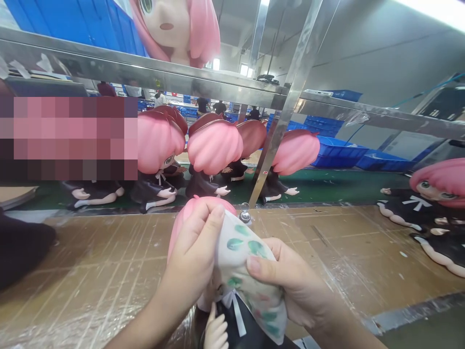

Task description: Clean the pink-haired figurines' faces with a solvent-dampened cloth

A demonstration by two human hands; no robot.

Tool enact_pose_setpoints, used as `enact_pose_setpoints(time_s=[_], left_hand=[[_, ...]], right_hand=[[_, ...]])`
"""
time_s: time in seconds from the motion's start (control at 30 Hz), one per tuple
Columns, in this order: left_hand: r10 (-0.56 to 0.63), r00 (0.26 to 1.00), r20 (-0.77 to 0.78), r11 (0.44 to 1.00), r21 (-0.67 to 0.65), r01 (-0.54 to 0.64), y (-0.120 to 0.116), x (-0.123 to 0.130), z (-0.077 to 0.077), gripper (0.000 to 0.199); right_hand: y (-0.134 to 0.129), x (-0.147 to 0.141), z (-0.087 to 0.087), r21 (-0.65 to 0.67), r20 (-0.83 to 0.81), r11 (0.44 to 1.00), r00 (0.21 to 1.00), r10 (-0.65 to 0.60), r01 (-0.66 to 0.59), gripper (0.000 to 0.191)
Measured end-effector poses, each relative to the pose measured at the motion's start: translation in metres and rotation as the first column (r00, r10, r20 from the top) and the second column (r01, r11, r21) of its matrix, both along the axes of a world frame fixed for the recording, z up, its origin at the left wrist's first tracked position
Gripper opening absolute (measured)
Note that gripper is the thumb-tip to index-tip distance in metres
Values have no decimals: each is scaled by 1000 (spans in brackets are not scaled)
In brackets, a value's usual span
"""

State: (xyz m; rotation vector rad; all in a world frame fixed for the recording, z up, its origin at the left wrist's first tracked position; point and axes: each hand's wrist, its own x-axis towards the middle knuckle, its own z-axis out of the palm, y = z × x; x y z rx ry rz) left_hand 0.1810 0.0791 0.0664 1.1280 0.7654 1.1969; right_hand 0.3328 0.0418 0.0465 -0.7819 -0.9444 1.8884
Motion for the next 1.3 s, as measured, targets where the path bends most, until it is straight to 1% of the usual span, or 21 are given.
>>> enact_pose_setpoints(time_s=[0.1, 0.17, 0.2, 0.27, 0.33, 0.37, 0.43, 0.5, 0.63, 0.67, 0.77, 0.83, 0.97, 1.07, 1.1, 1.13, 1.17, 1.2, 1.23, 1.27, 1.3], left_hand=[[-82, 992, 93, 988, -126, 93, 1, 3, -3, 30], [-109, 983, 146, 982, -138, 129, 1, 3, -6, 27], [-103, 984, 143, 987, -112, 119, 1, 2, -7, 25], [-113, 989, 91, 994, 20, 112, 1, -2, -10, 28], [-147, 987, -69, 963, 219, 159, 1, -6, -11, 37], [-137, 977, -163, 927, 327, 184, 1, -8, -11, 36], [-34, 953, -302, 830, 522, 195, 1, -10, -11, 25], [100, 942, -321, 735, 662, 148, 2, -9, -11, 9], [225, 908, -352, 615, 775, 148, 2, 2, -17, 15], [288, 880, -377, 570, 806, 159, 2, 5, -19, 15], [528, 748, -402, 384, 899, 212, 0, 15, -26, 16], [608, 691, -390, 297, 919, 258, 0, 19, -29, 16], [617, 669, -416, 193, 903, 383, -1, 28, -31, 16], [631, 638, -441, 129, 871, 475, 0, 34, -27, 21], [631, 624, -461, 129, 855, 502, 0, 35, -26, 21], [616, 621, -485, 147, 845, 514, -1, 33, -25, 21], [581, 639, -503, 176, 845, 505, -2, 30, -24, 19], [535, 675, -508, 218, 855, 471, -4, 25, -25, 16], [489, 716, -498, 280, 867, 411, -7, 18, -27, 16], [452, 766, -458, 338, 882, 328, -10, 8, -31, 17], [471, 774, -423, 413, 881, 230, -15, -2, -38, 18]], right_hand=[[-2, -1, -6, -31, -93, 999, 995, -22, 19, 32], [-4, -3, -10, -23, -164, 1000, 986, -20, 17, 28], [-4, -4, -11, -14, -195, 1000, 981, -21, 19, 27], [-5, -7, -14, -8, -237, 999, 971, -36, 36, 27], [-6, -9, -14, 2, -241, 998, 968, -66, 68, 30], [-6, -10, -14, 17, -233, 997, 970, -73, 79, 32], [-8, -11, -11, 58, -215, 993, 973, -84, 99, 38], [-12, -11, -6, 97, -197, 986, 973, -118, 139, 44], [-17, -12, 3, 140, -163, 953, 956, -244, 268, 44], [-18, -13, 4, 151, -166, 944, 949, -267, 292, 42], [-16, -17, 2, 225, -170, 902, 926, -337, 369, 38], [-15, -19, -2, 326, -136, 834, 895, -424, 445, 38], [-13, -23, -9, 557, -42, 633, 779, -625, 538, 35], [-6, -19, -8, 603, 11, 557, 692, -722, 571, 31], [-2, -15, -7, 603, 13, 530, 657, -754, 596, 30], [5, -7, -5, 620, 12, 477, 601, -799, 623, 29], [12, 3, -4, 657, 9, 397, 521, -854, 640, 28], [21, 17, -3, 710, 0, 303, 431, -903, 635, 29], [31, 34, -5, 783, -1, 194, 312, -950, 592, 28], [41, 53, -8, 830, -6, 133, 247, -969, 541, 28], [51, 72, -14, 860, 14, 122, 217, -976, 495, 31]])
